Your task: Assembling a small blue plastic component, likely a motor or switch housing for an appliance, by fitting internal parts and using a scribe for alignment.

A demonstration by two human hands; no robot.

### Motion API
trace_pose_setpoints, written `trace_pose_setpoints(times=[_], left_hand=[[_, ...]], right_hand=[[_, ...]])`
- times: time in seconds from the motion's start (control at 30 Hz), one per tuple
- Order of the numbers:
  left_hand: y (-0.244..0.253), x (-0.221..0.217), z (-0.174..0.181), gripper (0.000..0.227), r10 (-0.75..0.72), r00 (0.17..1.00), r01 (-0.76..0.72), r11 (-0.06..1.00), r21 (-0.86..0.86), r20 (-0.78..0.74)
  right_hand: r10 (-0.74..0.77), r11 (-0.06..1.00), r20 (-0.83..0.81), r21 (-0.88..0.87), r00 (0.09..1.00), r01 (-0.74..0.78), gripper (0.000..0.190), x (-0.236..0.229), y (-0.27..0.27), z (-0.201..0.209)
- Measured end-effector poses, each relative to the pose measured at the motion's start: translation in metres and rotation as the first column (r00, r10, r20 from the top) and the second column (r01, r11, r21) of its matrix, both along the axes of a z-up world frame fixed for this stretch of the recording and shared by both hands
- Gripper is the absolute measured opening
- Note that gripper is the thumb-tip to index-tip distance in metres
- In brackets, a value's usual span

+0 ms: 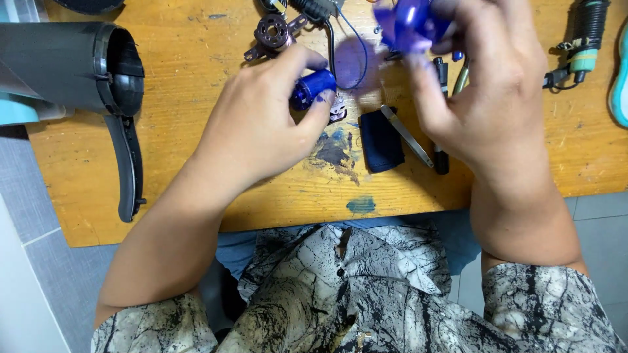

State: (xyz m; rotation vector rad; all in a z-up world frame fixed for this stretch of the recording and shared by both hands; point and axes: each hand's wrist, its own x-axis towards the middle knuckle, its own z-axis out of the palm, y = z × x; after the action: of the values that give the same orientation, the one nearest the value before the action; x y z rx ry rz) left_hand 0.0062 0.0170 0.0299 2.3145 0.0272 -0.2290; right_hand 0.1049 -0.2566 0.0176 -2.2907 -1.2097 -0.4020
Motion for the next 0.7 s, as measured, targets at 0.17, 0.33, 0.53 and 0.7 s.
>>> trace_pose_setpoints(times=[0.17,0.33,0.53,0.7], left_hand=[[0.01,0.001,0.008,0.037,0.076,0.986,-0.082,0.996,0.039,0.151],[0.017,-0.004,0.0,0.031,0.101,0.927,-0.107,0.994,-0.004,0.362],[0.001,-0.005,-0.024,0.039,-0.067,0.918,0.072,0.997,0.001,0.392],[-0.009,-0.009,-0.04,0.045,-0.167,0.907,0.139,0.985,0.098,0.388]], right_hand=[[0.153,0.947,-0.27,-0.233,0.951,-0.219,0.053,-0.002,0.0,0.012],[0.263,0.896,-0.388,-0.242,0.883,-0.373,0.056,0.006,-0.003,0.003],[0.275,0.938,-0.269,-0.134,0.923,-0.319,0.032,0.007,-0.007,0.023],[0.066,0.995,-0.215,0.091,0.974,-0.047,0.018,0.008,-0.019,0.019]])
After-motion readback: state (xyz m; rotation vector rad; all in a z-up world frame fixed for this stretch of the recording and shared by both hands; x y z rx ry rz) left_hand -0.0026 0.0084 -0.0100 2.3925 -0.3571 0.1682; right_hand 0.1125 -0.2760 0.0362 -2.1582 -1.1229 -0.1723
